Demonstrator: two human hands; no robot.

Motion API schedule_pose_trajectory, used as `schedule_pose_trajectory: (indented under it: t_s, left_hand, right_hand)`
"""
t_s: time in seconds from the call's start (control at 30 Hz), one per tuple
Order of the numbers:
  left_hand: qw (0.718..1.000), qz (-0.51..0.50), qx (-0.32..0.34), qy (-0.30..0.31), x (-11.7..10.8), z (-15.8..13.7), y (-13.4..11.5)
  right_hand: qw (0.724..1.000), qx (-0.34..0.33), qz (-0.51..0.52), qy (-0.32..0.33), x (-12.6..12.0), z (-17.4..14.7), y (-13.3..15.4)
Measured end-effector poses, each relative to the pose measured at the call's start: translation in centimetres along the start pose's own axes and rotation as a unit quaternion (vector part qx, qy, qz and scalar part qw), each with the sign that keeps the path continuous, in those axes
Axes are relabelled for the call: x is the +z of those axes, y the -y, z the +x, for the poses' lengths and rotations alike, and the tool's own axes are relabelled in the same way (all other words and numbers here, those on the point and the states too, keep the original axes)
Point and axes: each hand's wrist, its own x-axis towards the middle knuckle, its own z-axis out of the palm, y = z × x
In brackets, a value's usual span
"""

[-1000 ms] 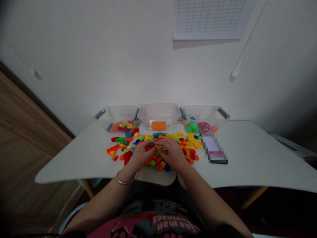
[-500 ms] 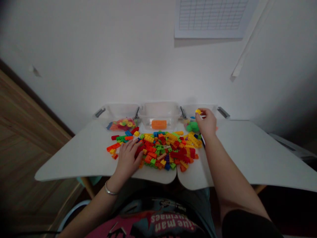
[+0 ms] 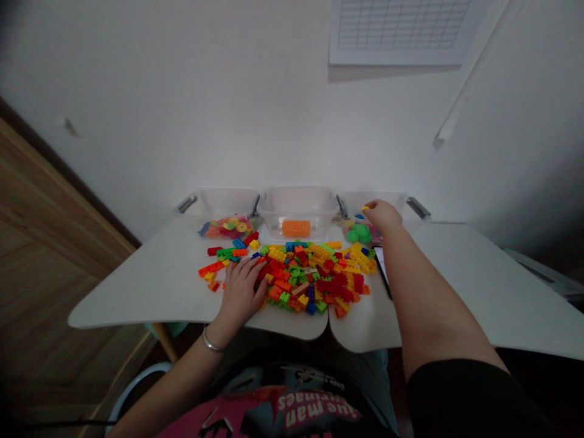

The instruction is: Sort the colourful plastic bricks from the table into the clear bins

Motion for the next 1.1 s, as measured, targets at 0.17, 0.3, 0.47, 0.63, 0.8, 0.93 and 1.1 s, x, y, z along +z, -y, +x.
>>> schedule_pose_trajectory:
  t_s: [0.17,0.3,0.47,0.63,0.8,0.93,1.1]
  left_hand:
    - [1.0,-0.014,-0.005,0.009,0.0,0.0,0.0]
    - [1.0,-0.025,-0.009,0.009,0.0,0.0,0.0]
    - [0.999,-0.035,-0.021,-0.001,0.2,-0.1,0.2]
    - [0.999,-0.038,-0.022,0.0,0.4,-0.2,0.4]
    - [0.999,-0.035,-0.012,0.001,0.3,-0.2,0.4]
    - [1.0,-0.019,-0.007,0.007,0.2,-0.2,0.3]
    - [1.0,-0.006,-0.01,0.009,0.3,-0.1,0.3]
  right_hand:
    - [1.0,0.003,-0.021,0.014,0.2,0.5,-0.1]
    - [1.0,-0.004,0.008,-0.025,0.4,0.1,-0.3]
    - [0.985,-0.043,0.097,-0.135,0.4,-1.5,-0.1]
    - [0.928,-0.151,0.223,-0.256,0.5,-6.0,0.3]
    - [0.907,-0.199,0.266,-0.258,2.4,-13.9,-0.6]
    - [0.915,-0.262,0.225,-0.207,4.7,-18.6,-1.7]
    - [0.917,-0.309,0.176,-0.181,6.8,-20.1,-2.6]
